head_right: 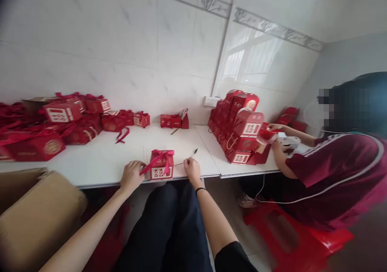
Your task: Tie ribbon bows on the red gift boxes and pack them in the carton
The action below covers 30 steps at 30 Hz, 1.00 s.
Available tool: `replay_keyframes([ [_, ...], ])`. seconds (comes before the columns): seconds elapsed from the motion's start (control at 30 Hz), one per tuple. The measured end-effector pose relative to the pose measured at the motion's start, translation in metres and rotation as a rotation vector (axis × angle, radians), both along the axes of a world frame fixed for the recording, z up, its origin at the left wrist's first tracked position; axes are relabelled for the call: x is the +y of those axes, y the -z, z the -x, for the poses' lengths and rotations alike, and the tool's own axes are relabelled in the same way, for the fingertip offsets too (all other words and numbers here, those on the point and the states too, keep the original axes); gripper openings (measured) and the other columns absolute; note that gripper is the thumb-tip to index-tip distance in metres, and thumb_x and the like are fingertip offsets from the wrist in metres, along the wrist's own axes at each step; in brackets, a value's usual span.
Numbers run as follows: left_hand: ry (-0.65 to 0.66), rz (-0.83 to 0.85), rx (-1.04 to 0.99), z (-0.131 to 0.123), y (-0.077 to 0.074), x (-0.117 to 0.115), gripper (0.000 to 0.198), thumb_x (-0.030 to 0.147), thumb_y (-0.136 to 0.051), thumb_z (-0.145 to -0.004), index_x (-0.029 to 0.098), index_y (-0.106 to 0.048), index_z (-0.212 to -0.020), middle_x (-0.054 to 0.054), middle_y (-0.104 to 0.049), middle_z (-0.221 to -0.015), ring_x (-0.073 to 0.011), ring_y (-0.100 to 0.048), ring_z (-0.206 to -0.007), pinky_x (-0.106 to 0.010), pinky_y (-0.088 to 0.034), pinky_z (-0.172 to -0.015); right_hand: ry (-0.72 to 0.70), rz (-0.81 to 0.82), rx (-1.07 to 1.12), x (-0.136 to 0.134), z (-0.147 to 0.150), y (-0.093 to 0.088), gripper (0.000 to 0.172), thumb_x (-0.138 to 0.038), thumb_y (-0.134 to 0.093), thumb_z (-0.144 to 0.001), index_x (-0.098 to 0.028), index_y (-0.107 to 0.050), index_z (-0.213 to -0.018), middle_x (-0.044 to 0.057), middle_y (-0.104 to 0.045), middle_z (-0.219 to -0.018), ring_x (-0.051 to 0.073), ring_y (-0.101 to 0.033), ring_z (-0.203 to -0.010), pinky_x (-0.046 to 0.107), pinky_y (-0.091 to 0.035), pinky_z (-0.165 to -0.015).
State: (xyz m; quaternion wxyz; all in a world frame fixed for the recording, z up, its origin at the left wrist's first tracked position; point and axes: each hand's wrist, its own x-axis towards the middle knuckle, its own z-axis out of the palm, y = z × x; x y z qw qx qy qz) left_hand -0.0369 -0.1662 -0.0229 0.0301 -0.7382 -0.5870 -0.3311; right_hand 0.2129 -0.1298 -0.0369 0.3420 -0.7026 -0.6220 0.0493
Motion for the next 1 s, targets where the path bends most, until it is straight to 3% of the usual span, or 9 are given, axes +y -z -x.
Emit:
replay_keyframes([
  [0.43,-0.098,0.099,0.133,-0.0085,0.0058,-0.0041,0.018,0.018,-0.047,-0.081,0.015,-0.063,-0.088,-0.015,-0.065,-0.097,-0.03,-0.051,-0.103,-0.041,-0.037,-0.087,-0.039,0.003,0.011,-0.0039,-0.0095,0.0057,0.032,-0.038,-0.052,-0.094,-0.014,-0.057,-0.073,-0.002,-0.056,-0.067,0.01,-0.054,-0.06,0.026,-0.047,-0.063],
  [0.7,-0.12,0.124,0.164,-0.0108,0.0058,-0.0031,0.022,0.021,-0.046,-0.082,0.014,-0.065,-0.09,-0.014,-0.065,-0.1,-0.028,-0.052,-0.105,-0.039,-0.037,-0.088,-0.076,0.025,-0.044,-0.0052,-0.0096,0.0033,0.027,-0.034,-0.053,-0.094,-0.013,-0.059,-0.079,-0.001,-0.06,-0.074,0.011,-0.058,-0.066,0.028,-0.05,-0.066],
  [1.0,-0.077,0.071,0.151,-0.0066,0.0004,0.002,0.026,0.021,-0.044,-0.077,0.012,-0.067,-0.086,-0.017,-0.066,-0.096,-0.0329,-0.053,-0.101,-0.044,-0.038,-0.085,-0.03,0.001,-0.121,0.0018,-0.0075,0.0034,0.024,-0.037,-0.053,-0.094,-0.014,-0.061,-0.091,0.002,-0.062,-0.086,0.012,-0.059,-0.072,0.029,-0.051,-0.069],
])
